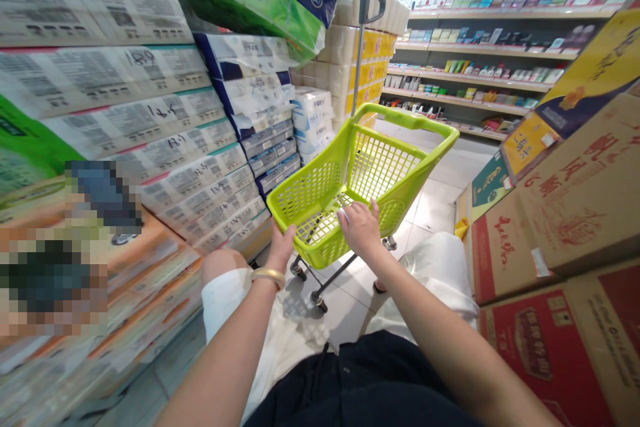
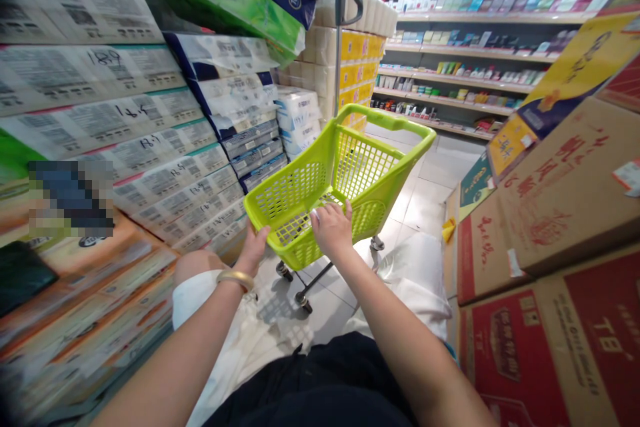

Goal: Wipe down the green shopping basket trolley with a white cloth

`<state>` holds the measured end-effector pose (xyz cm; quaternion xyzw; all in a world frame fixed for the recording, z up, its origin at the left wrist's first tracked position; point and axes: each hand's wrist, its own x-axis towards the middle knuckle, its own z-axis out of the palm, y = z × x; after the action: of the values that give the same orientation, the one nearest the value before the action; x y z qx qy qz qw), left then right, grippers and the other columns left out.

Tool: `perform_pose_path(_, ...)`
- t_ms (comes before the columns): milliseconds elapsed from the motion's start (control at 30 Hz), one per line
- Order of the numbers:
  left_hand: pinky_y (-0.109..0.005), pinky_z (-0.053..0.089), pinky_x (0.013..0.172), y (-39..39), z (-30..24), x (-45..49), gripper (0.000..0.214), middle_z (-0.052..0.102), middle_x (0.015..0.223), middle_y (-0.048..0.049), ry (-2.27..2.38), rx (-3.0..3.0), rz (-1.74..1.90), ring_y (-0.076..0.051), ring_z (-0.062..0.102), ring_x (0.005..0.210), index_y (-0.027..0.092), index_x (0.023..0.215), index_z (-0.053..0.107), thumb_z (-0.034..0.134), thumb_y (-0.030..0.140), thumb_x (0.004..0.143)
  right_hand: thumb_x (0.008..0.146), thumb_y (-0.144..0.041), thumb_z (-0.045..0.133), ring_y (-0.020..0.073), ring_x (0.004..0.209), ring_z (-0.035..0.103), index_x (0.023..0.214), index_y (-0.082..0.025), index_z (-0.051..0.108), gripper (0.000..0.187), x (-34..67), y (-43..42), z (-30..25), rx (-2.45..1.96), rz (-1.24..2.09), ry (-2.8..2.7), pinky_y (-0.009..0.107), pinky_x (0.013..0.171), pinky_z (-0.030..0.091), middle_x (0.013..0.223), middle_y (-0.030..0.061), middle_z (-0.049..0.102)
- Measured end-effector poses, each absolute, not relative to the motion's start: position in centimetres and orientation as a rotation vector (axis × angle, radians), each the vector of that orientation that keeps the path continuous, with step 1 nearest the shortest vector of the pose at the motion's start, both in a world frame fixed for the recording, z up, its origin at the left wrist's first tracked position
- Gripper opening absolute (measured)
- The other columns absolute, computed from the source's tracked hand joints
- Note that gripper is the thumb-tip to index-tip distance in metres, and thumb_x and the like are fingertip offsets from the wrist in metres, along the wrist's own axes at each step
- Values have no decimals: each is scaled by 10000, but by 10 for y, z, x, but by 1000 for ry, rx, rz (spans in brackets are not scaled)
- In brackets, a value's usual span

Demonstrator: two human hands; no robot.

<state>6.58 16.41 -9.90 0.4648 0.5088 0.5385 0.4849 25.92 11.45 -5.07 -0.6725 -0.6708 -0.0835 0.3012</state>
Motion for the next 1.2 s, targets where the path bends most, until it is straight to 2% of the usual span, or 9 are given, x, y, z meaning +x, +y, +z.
perform_pose_path(233, -391, 498, 1018, 164, -94, 64, 564, 640, 1264, -100, 1264, 1149, 1292, -215, 634, 1092, 216, 1346, 451, 555, 240, 791, 965, -347, 564, 188, 1085, 597, 842, -244, 649, 181, 193, 90, -65, -1519, -200, -2092, 450, 1220, 39, 922, 15, 714)
perform_pose_path(500, -386, 490, 1044, 167, -98, 60, 600, 651, 1280, -94, 1275, 1094, 1261, -215, 642, 1122, 236, 1369, 439, 600, 232, 792, 991, -326, 515, 206, 1050, 612, 837, -235, 660, 230, 257, 108, -47, -1767, -209, -1868, 473, 1179, 135, 953, 39, 724)
perform_pose_path(667, -360, 509, 1012, 167, -101, 63, 582, 666, 1245, -80, 1248, 1114, 1300, -201, 649, 1083, 229, 1365, 449, 574, 222, 797, 992, -304, 504, 224, 1063, 602, 827, -222, 662, 243, 265, 114, -44, -1864, -223, -1741, 505, 1169, 148, 944, 52, 719)
perform_pose_path(767, -341, 524, 974, 167, -103, 64, 575, 667, 1228, -71, 1240, 1134, 1328, -193, 648, 1055, 227, 1352, 460, 564, 216, 787, 977, -307, 531, 217, 1054, 596, 828, -228, 654, 209, 237, 106, -54, -1749, -236, -1834, 494, 1184, 127, 938, 43, 716)
perform_pose_path(967, -351, 516, 977, 168, -107, 62, 572, 656, 1227, -74, 1240, 1163, 1344, -193, 635, 1053, 219, 1340, 466, 555, 226, 775, 961, -333, 579, 188, 1076, 597, 818, -237, 635, 181, 192, 87, -69, -1505, -250, -2037, 455, 1226, -4, 897, 9, 703)
perform_pose_path(1200, -371, 504, 1003, 166, -103, 61, 565, 649, 1246, -86, 1243, 1168, 1318, -207, 635, 1073, 224, 1330, 476, 581, 236, 775, 974, -339, 557, 197, 1067, 610, 855, -244, 660, 184, 238, 96, -59, -1621, -260, -1958, 469, 1207, 69, 942, 19, 718)
